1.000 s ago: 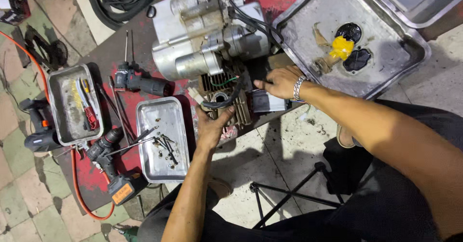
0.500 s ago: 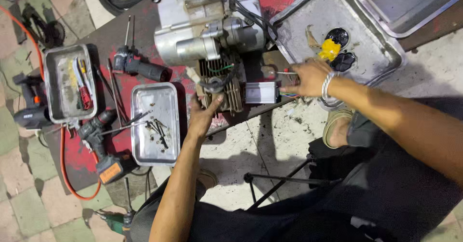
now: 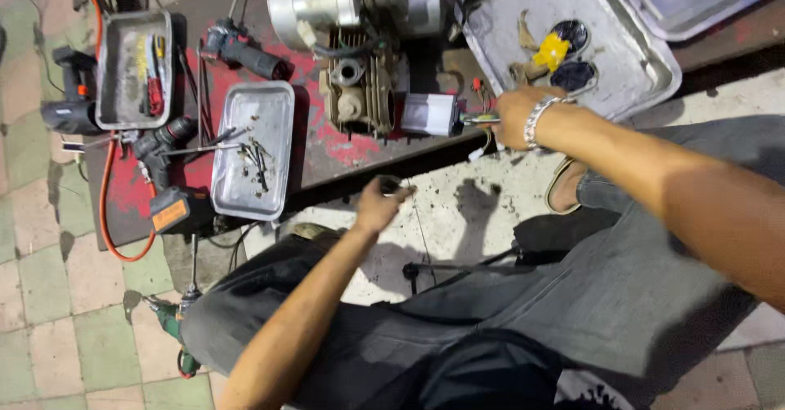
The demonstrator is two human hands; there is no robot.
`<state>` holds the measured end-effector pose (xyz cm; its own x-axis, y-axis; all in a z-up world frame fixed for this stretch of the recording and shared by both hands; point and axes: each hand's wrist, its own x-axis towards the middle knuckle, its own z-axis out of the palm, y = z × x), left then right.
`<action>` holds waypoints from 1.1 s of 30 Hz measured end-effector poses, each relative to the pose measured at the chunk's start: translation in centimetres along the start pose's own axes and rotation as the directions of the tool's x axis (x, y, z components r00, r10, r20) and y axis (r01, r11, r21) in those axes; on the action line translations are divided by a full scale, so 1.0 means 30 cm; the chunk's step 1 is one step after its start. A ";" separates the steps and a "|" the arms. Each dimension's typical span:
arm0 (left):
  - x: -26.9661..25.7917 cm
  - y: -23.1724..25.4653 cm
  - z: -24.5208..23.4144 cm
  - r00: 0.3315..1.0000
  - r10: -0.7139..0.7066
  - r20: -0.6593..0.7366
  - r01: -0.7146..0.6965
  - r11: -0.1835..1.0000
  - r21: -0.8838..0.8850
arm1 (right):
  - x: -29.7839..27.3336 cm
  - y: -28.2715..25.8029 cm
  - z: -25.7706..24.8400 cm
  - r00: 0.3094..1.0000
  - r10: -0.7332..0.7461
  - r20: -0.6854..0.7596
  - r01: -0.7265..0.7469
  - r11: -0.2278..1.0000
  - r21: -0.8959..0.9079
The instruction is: The person is working on a disassembled electric motor placed on a low red table. They remove a yellow-wrapped component, use a wrench to tighten bolts on the motor casing, and manipulate internal wiring and parts with their hands.
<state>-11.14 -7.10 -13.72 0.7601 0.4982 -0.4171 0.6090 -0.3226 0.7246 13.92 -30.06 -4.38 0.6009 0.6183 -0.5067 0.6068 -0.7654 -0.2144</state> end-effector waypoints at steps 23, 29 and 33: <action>0.202 0.336 0.365 0.874 0.100 -0.476 -0.043 0.991 0.129 | -0.054 -0.132 -0.074 0.931 -0.135 0.339 0.033 0.956 0.290; 0.229 0.531 0.357 0.921 -0.059 -0.385 0.179 0.942 0.283 | -0.066 -0.132 -0.066 0.966 -0.163 0.201 0.097 0.947 0.305; 0.218 0.488 0.347 0.911 -0.023 -0.411 0.097 0.982 0.160 | -0.065 -0.122 -0.080 0.984 -0.131 0.121 0.090 0.950 0.299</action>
